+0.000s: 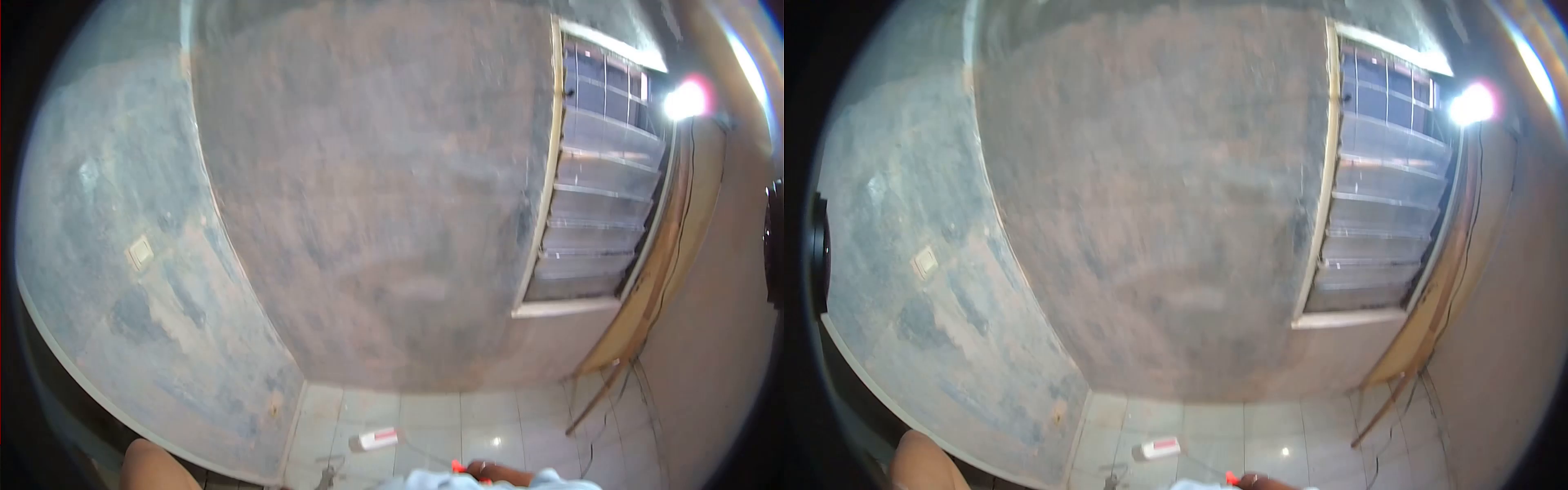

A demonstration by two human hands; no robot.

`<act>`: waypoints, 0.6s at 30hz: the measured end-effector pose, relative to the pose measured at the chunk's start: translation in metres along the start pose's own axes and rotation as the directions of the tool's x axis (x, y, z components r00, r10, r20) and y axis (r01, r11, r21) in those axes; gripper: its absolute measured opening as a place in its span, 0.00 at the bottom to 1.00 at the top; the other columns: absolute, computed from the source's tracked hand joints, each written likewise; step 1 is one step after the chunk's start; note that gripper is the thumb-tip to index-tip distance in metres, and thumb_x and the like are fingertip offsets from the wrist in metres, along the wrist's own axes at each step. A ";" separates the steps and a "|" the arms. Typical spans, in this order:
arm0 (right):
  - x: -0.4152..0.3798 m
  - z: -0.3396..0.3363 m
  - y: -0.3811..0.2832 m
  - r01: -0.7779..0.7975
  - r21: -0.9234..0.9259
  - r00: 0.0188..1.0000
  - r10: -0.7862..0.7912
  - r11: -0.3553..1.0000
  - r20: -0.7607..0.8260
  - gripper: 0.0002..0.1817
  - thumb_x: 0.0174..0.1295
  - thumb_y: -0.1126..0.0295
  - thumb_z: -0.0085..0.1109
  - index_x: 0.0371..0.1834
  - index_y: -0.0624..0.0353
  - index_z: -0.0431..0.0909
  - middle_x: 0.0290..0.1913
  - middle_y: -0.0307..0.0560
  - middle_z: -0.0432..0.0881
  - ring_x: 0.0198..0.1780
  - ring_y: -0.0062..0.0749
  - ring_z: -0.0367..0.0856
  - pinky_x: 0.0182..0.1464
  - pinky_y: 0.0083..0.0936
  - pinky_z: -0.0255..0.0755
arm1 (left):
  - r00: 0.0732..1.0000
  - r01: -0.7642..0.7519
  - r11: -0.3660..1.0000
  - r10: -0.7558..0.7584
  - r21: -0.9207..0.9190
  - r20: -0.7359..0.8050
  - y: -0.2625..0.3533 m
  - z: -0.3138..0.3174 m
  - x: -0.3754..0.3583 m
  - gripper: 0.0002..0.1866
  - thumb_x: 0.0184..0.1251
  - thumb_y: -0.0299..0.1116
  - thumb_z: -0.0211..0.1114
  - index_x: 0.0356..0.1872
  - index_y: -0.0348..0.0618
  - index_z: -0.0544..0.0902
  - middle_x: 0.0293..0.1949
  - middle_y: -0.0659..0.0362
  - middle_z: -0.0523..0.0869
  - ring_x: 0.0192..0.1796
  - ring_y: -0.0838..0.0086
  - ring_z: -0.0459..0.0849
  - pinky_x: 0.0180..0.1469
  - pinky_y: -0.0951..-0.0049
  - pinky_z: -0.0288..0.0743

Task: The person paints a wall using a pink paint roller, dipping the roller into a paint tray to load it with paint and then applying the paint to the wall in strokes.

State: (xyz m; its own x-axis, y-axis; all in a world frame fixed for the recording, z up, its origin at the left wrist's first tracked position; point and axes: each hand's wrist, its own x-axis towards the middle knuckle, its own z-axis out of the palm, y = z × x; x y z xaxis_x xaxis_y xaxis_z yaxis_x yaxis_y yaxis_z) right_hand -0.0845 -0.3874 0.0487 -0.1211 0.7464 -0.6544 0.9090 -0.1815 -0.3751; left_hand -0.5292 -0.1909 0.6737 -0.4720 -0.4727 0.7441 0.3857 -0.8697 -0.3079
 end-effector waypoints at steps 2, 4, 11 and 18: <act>0.007 0.011 -0.006 0.046 -0.124 0.998 -0.051 0.991 -0.034 0.20 0.54 0.58 0.60 0.51 0.43 0.78 0.41 0.49 0.84 0.41 0.42 0.83 0.45 0.36 0.75 | 0.996 -0.064 0.997 0.062 -0.035 -0.060 -0.013 0.007 0.003 0.23 0.66 0.51 0.56 0.45 0.37 0.75 0.45 0.49 0.78 0.51 0.62 0.76 0.60 0.57 0.67; 0.012 0.017 -0.017 0.081 -0.199 0.996 -0.087 0.977 -0.023 0.22 0.56 0.61 0.59 0.56 0.40 0.76 0.44 0.50 0.84 0.44 0.44 0.83 0.47 0.37 0.75 | 0.994 -0.081 0.993 0.075 -0.081 -0.076 -0.023 0.013 0.006 0.23 0.66 0.50 0.56 0.46 0.38 0.74 0.46 0.49 0.78 0.51 0.62 0.76 0.61 0.57 0.67; 0.015 0.015 -0.061 -0.159 0.476 0.977 0.207 0.865 -0.049 0.20 0.58 0.48 0.59 0.35 0.54 0.83 0.25 0.40 0.80 0.25 0.30 0.71 0.31 0.33 0.69 | 0.990 -0.102 0.973 0.079 -0.208 -0.117 -0.034 0.013 0.021 0.22 0.67 0.49 0.57 0.49 0.40 0.74 0.48 0.49 0.77 0.53 0.62 0.75 0.62 0.57 0.65; -0.023 0.001 -0.084 -0.258 0.568 0.947 0.321 0.781 -0.011 0.27 0.54 0.41 0.61 0.27 0.57 0.83 0.22 0.44 0.80 0.22 0.33 0.75 0.29 0.35 0.70 | 0.989 -0.056 0.926 0.001 -0.372 -0.147 -0.038 0.027 0.011 0.22 0.67 0.48 0.58 0.52 0.42 0.73 0.50 0.49 0.77 0.55 0.63 0.75 0.63 0.57 0.64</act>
State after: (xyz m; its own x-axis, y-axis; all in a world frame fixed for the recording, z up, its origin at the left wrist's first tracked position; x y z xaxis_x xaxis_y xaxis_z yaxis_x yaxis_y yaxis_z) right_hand -0.1582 -0.3896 0.0950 0.1812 0.6559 -0.7328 0.5149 -0.6981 -0.4975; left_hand -0.5275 -0.1590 0.7101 -0.5827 -0.4892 0.6489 0.0885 -0.8319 -0.5478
